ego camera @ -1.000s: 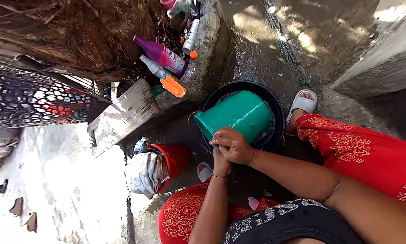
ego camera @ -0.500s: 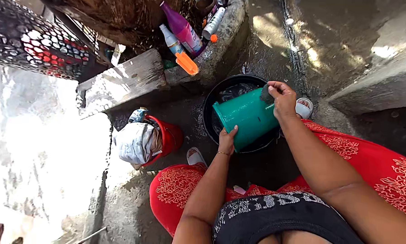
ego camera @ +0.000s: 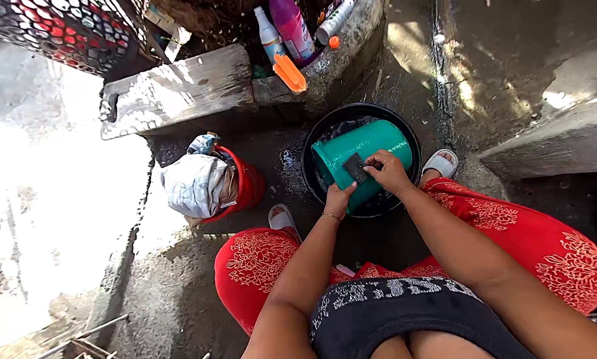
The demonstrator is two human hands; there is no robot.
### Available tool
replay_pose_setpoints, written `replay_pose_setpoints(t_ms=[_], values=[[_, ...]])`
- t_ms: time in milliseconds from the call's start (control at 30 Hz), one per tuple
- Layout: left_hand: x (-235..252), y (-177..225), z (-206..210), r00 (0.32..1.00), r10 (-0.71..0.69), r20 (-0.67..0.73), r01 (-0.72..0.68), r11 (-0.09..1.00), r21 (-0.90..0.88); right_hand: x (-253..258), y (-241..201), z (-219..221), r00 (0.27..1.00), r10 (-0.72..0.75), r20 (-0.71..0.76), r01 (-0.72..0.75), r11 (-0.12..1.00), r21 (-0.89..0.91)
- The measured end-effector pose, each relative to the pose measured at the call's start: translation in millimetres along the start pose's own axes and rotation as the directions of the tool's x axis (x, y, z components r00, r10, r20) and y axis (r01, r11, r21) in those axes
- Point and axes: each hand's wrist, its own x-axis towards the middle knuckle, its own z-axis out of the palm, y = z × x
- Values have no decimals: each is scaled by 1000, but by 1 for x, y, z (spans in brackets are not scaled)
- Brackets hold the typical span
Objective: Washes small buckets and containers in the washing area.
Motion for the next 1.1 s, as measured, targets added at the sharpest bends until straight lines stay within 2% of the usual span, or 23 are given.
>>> replay_pose_setpoints(t_ms=[133,300,367,433,500,567,633,767,900,967,1100], values=[[-3,5,-4,1000,-5,5,5,1000,-12,-1,-35,-7,999,42,10,-43,998,56],[-4,1,-9,999,-11,32,13,999,-39,4,-90,-23,997,-57,61,42,971,235],[-5,1,-9,999,-11,36,12,999,-33,8,-98,-28,995,-81,52,57,929,365],[-6,0,-10,999,-12,51,13,1000,-22,13,-89,-31,999,-44,21,31,910,413],[-7,0,-11,997,-23,73,24,1000,-12,19,-67,-31,998,57,-37,-42,945,325],[-7,0,-13,995,-40,87,40,999,1,26,-36,-28,983,134,-129,-120,987,112],[-6,-1,-15,994,-55,91,52,998,31,30,-11,-22,976,137,-169,-152,985,-79],[-1,-8,-15,997,-52,53,43,987,156,28,-1,30,994,20,-107,-55,942,-331],[4,-14,-13,1000,-13,27,9,992,128,18,-21,90,974,-216,62,219,851,-478],[6,-16,-17,998,-56,5,55,991,120,23,-9,87,972,-223,79,231,822,-521],[15,-18,-16,995,-103,9,102,987,120,49,59,33,994,-80,-79,17,803,-596]])
